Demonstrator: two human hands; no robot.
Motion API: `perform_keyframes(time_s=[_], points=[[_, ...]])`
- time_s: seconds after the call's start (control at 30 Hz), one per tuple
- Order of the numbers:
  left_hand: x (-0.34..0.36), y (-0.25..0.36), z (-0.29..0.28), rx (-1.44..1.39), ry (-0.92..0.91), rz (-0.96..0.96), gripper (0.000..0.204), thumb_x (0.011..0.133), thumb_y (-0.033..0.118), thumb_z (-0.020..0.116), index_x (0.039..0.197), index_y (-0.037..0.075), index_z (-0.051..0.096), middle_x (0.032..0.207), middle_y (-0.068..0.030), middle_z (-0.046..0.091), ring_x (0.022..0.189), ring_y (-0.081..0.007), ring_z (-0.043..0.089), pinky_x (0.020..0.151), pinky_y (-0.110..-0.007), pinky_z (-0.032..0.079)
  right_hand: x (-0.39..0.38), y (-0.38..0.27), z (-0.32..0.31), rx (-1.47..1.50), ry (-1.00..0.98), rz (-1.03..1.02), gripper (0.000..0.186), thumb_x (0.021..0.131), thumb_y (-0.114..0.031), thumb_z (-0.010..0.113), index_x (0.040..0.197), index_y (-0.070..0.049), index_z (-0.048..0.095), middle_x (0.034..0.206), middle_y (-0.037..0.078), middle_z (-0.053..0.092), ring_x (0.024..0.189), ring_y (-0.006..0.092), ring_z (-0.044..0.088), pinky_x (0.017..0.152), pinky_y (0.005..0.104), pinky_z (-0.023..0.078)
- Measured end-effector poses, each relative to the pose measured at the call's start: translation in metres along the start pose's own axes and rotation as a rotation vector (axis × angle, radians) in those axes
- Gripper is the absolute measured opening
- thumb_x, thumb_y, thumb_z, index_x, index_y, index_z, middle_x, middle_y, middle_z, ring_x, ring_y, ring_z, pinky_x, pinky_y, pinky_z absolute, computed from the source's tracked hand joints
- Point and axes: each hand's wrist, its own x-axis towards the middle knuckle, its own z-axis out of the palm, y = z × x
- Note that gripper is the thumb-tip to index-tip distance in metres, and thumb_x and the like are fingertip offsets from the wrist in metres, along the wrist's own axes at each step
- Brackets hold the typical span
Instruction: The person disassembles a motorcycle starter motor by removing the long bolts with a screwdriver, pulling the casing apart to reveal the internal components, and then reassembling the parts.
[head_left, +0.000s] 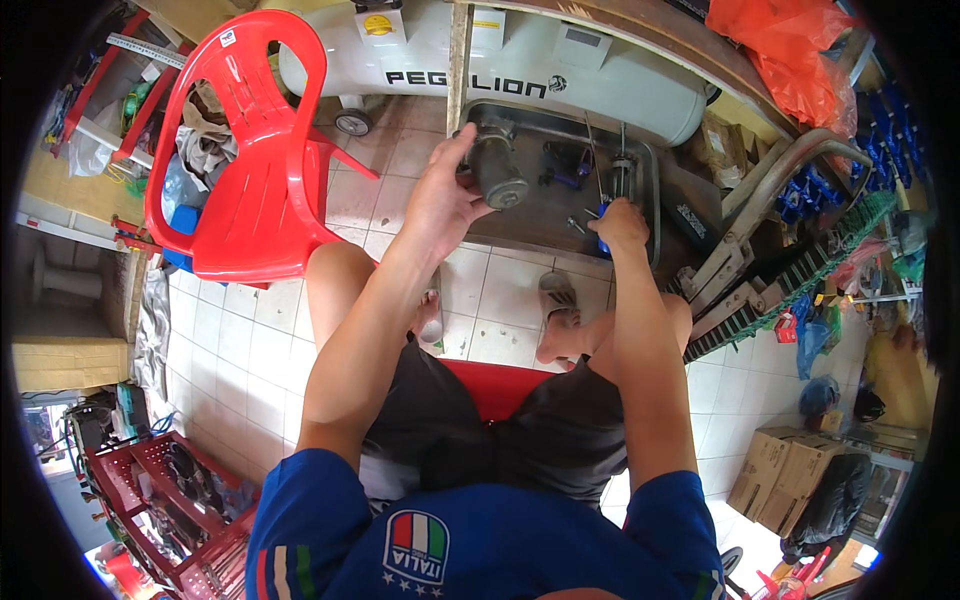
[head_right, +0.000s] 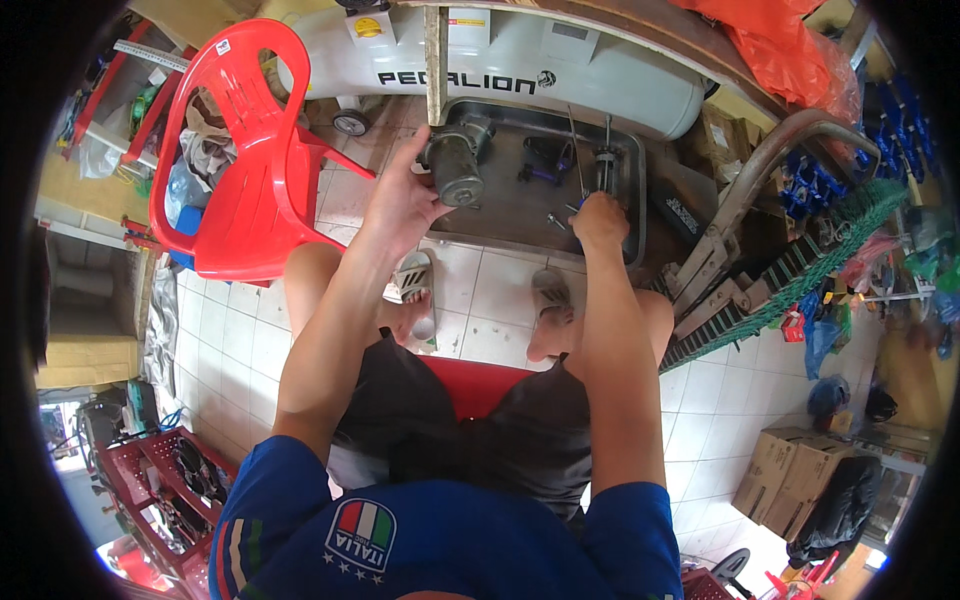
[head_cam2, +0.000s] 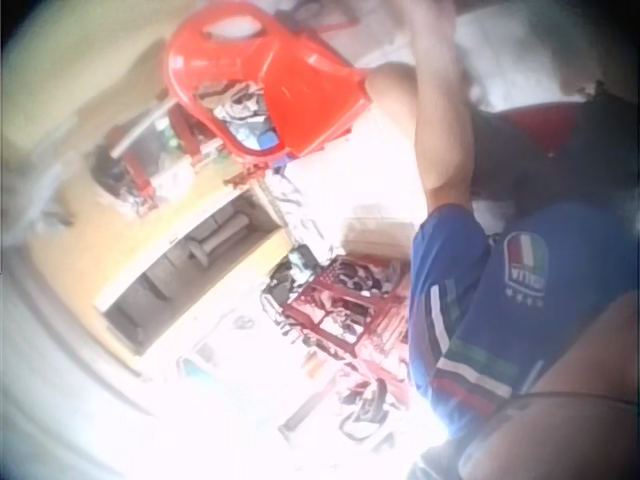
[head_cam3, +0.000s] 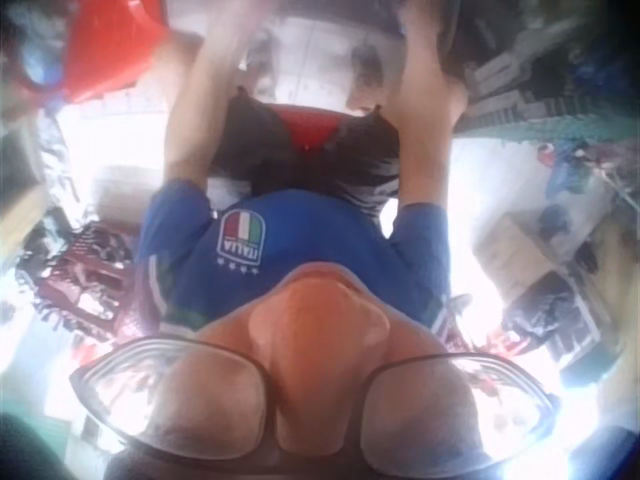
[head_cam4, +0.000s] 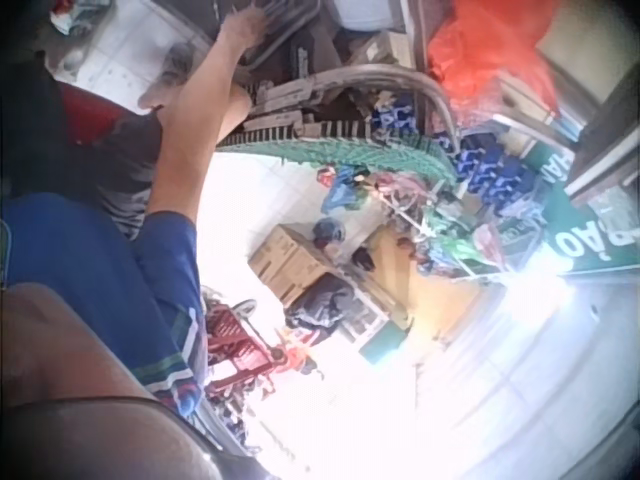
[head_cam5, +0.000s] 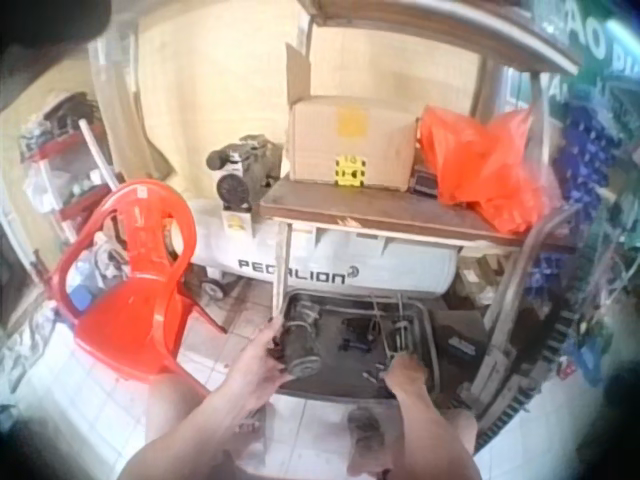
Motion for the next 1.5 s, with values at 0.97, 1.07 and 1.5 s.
perform_keyframes(time_s=[0.97,1.07,1.5], points=[[0.011,0.02,-0.025,-0.434,0.018,0.243,0.039,0.093,0.017,0.069,0.123,0.006,0.047,0.113,-0.0153,0.058,0.103,-0.0302,0.063,0.095,-0.05,0.054,-0.147,0.002,-0.032,1.165,-0.019,-0.45,0.025,0.089,-0.016,0.077,0.107,0.001,0.073,0.073,-0.002,0.063,0.055,0.0027,0.048,0.048,0.0212,0.038],[0.005,0.02,-0.02,-0.321,0.016,0.4,0.066,0.088,0.004,0.074,0.136,0.011,0.03,0.118,-0.0157,0.055,0.105,-0.0296,0.064,0.092,-0.052,0.056,-0.145,0.001,-0.033,1.116,0.008,-0.43,0.024,0.088,-0.015,0.077,0.106,0.0,0.074,0.074,-0.002,0.064,0.056,0.0026,0.049,0.049,0.0214,0.038],[0.025,-0.001,-0.03,-0.276,0.015,0.431,0.084,0.089,0.004,0.074,0.147,0.017,0.016,0.118,-0.0144,0.058,0.104,-0.0281,0.066,0.088,-0.049,0.059,-0.142,-0.01,-0.021,0.993,0.14,-0.45,0.024,0.084,-0.005,0.077,0.106,0.004,0.072,0.09,0.005,0.073,0.081,0.0074,0.062,0.076,0.0236,0.051]])
